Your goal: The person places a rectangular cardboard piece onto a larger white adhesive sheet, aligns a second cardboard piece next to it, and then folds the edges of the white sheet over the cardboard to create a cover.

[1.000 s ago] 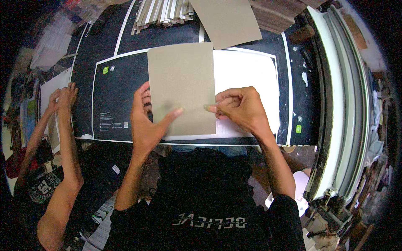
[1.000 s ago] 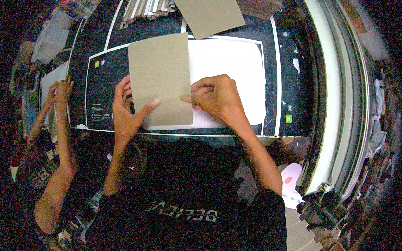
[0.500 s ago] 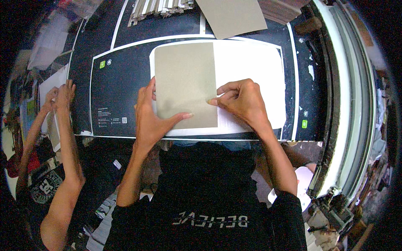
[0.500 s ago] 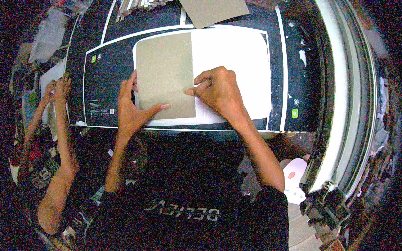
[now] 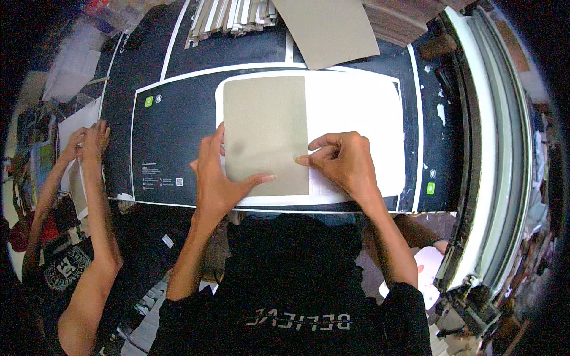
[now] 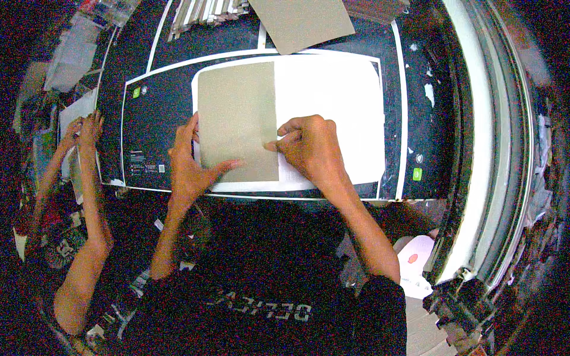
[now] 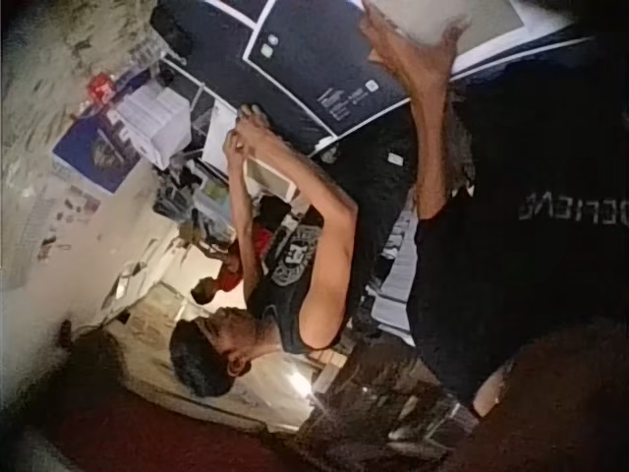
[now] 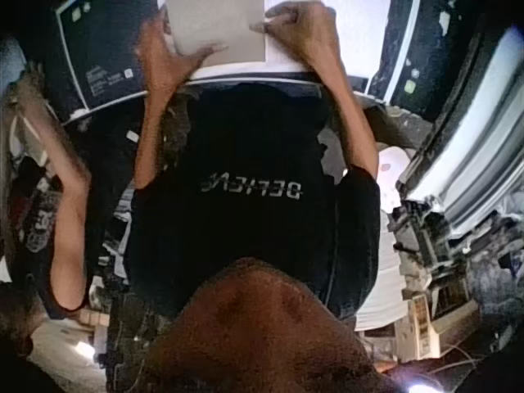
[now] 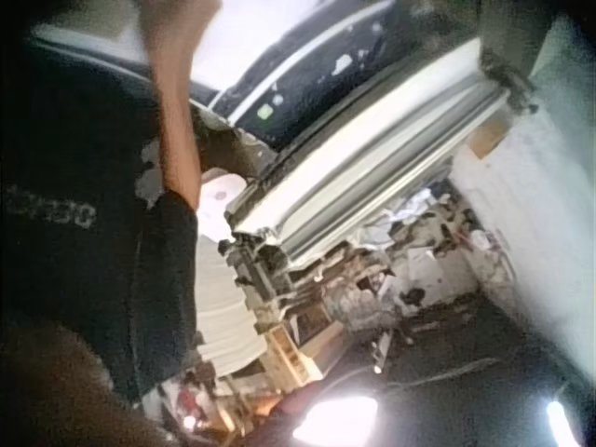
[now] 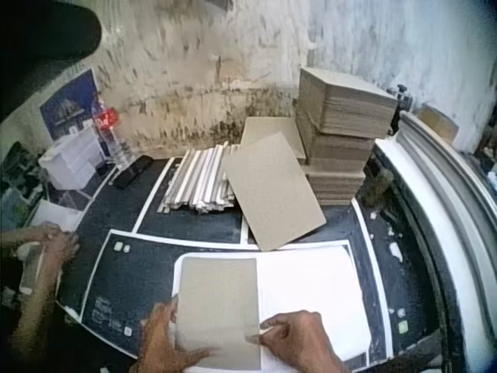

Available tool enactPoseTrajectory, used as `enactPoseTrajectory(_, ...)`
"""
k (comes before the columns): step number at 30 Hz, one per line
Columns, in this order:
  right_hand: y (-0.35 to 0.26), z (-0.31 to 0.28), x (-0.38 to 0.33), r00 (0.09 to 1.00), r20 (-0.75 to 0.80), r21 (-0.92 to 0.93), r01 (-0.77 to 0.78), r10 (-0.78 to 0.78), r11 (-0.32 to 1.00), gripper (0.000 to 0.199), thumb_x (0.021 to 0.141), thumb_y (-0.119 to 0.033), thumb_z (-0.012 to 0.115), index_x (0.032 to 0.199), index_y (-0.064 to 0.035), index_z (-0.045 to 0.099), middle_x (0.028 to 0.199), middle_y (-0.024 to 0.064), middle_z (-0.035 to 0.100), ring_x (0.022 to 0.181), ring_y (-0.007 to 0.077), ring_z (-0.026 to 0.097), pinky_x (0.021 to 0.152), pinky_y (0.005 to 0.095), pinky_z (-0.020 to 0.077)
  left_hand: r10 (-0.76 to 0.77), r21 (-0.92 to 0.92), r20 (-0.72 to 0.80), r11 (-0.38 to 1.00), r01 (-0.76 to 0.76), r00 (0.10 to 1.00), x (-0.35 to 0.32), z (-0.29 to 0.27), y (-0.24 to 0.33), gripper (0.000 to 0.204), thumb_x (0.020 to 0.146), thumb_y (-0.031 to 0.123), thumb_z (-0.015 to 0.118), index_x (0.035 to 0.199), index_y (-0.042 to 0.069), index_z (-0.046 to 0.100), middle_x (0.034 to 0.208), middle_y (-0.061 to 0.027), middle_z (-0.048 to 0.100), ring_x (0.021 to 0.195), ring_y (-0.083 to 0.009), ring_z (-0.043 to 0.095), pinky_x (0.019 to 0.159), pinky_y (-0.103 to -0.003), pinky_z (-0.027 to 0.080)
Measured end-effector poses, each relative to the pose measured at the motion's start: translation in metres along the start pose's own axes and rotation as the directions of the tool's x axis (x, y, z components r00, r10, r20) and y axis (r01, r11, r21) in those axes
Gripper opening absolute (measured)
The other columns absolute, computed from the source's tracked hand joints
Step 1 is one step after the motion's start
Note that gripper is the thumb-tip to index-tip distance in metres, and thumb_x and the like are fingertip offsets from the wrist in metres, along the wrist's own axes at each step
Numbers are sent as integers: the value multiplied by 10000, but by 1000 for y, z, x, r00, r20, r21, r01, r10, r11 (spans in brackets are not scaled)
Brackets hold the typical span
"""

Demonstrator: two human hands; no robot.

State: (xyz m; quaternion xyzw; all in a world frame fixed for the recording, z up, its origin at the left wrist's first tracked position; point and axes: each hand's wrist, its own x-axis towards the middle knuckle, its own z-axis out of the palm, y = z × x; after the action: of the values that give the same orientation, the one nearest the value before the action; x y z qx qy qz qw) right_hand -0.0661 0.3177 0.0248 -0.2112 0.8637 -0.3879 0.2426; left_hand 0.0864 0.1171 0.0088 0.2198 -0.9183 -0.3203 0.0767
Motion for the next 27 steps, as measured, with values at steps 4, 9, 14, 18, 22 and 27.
enactPoseTrajectory(4, 2, 5, -3, 999, -35, 39, 36, -35, 999, 334, 715, -187, 912, 921, 36, 771, 700, 196, 724, 596, 216, 719, 567, 336, 561, 2, -4, -4, 1000, -2, 1000, -1, 0, -1, 1263, 534, 481, 987, 1516, -10, 364, 1215, -168, 542, 1113, -275, 534, 941, -495, 352)
enactPoseTrajectory(9, 0, 3, -5, 998, -34, 38, 61, -60, 997, 369, 733, -155, 900, 978, 67, 736, 647, 184, 707, 564, 188, 703, 539, 324, 549, -34, -15, 35, 999, 34, 999, 0, -1, 0, 1275, 537, 475, 986, 1523, -21, 349, 1265, -183, 530, 1147, -300, 524, 983, -507, 349)
enactPoseTrajectory(14, 0, 5, -3, 998, -31, 54, 56, -55, 997, 341, 737, -148, 897, 956, 60, 738, 629, 176, 698, 536, 193, 688, 526, 328, 535, 71, 182, -73, 982, -57, 995, 4, -10, 24, 1123, 676, 410, 923, 1541, -6, 340, 1418, -241, 450, 1300, -357, 462, 1083, -561, 305)
enactPoseTrajectory(18, 0, 4, -3, 992, -65, 44, 115, -112, 992, 334, 741, -143, 893, 953, 61, 736, 615, 173, 687, 517, 205, 676, 524, 339, 525, 391, 224, -47, 901, -371, 919, 46, 25, 34, 848, 892, 414, 744, 1569, 104, 339, 1615, -211, 307, 1471, -396, 322, 1181, -587, 238)
enactPoseTrajectory(22, -10, 1, -6, 1000, 16, -11, 13, -13, 1000, 294, 772, -59, 856, 1013, 61, 736, 703, 162, 730, 605, 153, 689, 561, 284, 542, 405, 344, 89, 845, -410, 910, 61, 50, 37, 641, 1065, 396, 421, 1622, 140, 236, 1688, -141, 191, 1558, -364, 156, 1238, -600, 71)
enactPoseTrajectory(27, -13, 1, -5, 999, 33, 12, -9, 8, 1000, 296, 784, -61, 848, 1021, 74, 733, 736, 177, 740, 642, 177, 720, 595, 298, 581, 376, 370, 136, 839, -399, 917, 60, 60, 31, 616, 1078, 424, 349, 1625, 162, 242, 1690, -100, 209, 1564, -329, 152, 1240, -601, 34)
